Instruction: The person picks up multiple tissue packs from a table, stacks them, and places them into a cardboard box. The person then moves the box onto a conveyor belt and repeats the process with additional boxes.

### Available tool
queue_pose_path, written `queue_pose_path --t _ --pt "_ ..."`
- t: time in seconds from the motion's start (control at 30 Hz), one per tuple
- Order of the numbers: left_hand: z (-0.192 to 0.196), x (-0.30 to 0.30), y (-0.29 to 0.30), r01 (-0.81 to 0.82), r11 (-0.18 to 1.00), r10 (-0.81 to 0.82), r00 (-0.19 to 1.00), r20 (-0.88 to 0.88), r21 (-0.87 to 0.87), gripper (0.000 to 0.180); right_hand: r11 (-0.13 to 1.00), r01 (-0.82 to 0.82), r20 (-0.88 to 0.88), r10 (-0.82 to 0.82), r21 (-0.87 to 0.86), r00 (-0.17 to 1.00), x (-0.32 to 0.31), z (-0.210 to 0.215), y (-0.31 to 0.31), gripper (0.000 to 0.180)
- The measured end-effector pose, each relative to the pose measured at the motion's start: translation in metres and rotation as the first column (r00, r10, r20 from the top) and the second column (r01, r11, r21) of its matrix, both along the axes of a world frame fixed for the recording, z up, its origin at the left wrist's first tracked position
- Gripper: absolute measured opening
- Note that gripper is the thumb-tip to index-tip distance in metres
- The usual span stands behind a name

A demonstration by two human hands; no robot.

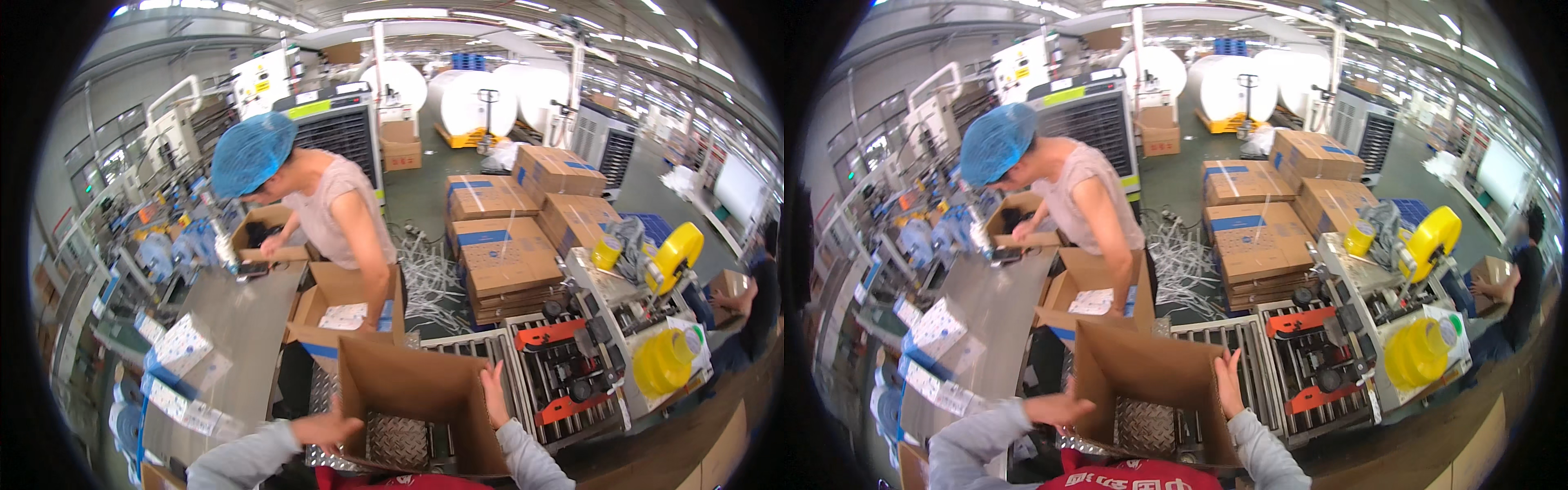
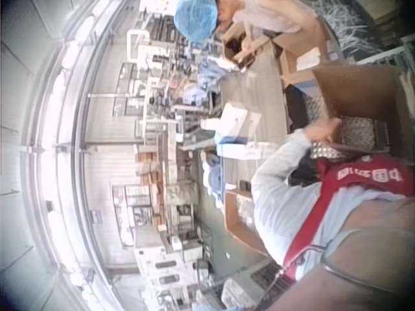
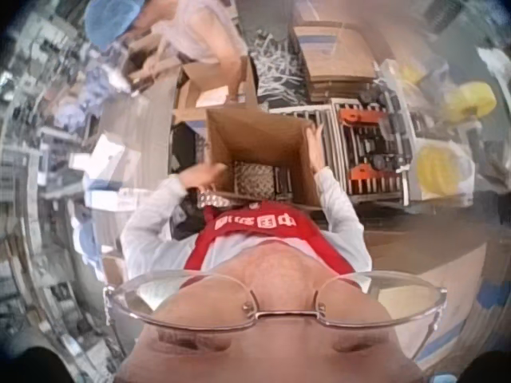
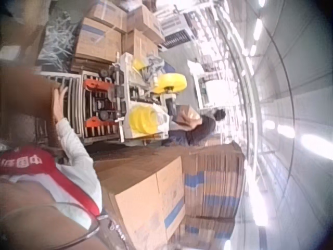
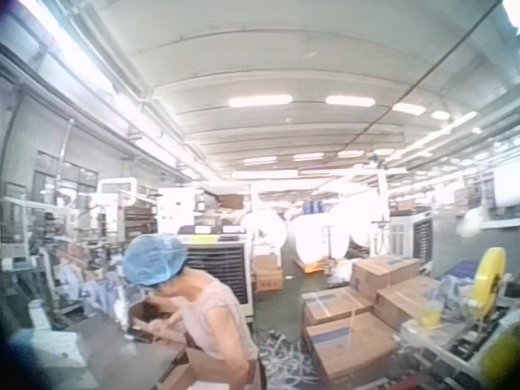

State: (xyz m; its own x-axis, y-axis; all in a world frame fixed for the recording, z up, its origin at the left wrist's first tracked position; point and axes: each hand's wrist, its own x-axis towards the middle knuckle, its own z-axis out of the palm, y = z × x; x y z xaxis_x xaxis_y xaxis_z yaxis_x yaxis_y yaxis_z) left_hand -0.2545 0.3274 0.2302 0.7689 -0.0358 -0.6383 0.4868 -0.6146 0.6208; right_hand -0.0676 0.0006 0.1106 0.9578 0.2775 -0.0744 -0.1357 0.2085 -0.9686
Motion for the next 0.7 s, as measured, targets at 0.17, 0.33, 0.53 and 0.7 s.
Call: queue_pose_path --t 0.17,0.33,0.53,0.7 --pt "-0.11 -0.023 -0.088 0.394 0.907 -0.381 0.918 -0.11 0.145 0.124 0.92 0.054 0.266 0.056 -0.389 0.962 0.012 0.005 0.015 0.074" --pt "-0.201 -0.034 -0.054 0.294 0.891 -0.421 0.821 0.385 0.346 0.116 0.96 -0.273 0.305 0.276 -0.052 0.912 0.001 -0.007 0.034 0.046" --pt "-0.076 -0.056 -0.063 0.089 0.996 -0.092 0.981 -0.171 -0.027 0.104 0.184 0.577 0.558 0.594 -0.796 0.579 -0.036 -0.045 0.109 0.053" --pt "-0.067 -0.101 -0.072 0.415 0.86 -0.23 0.835 0.5 -0.297 0.062 0.704 -0.027 0.663 0.681 -0.71 0.312 -0.081 -0.056 0.029 0.054"
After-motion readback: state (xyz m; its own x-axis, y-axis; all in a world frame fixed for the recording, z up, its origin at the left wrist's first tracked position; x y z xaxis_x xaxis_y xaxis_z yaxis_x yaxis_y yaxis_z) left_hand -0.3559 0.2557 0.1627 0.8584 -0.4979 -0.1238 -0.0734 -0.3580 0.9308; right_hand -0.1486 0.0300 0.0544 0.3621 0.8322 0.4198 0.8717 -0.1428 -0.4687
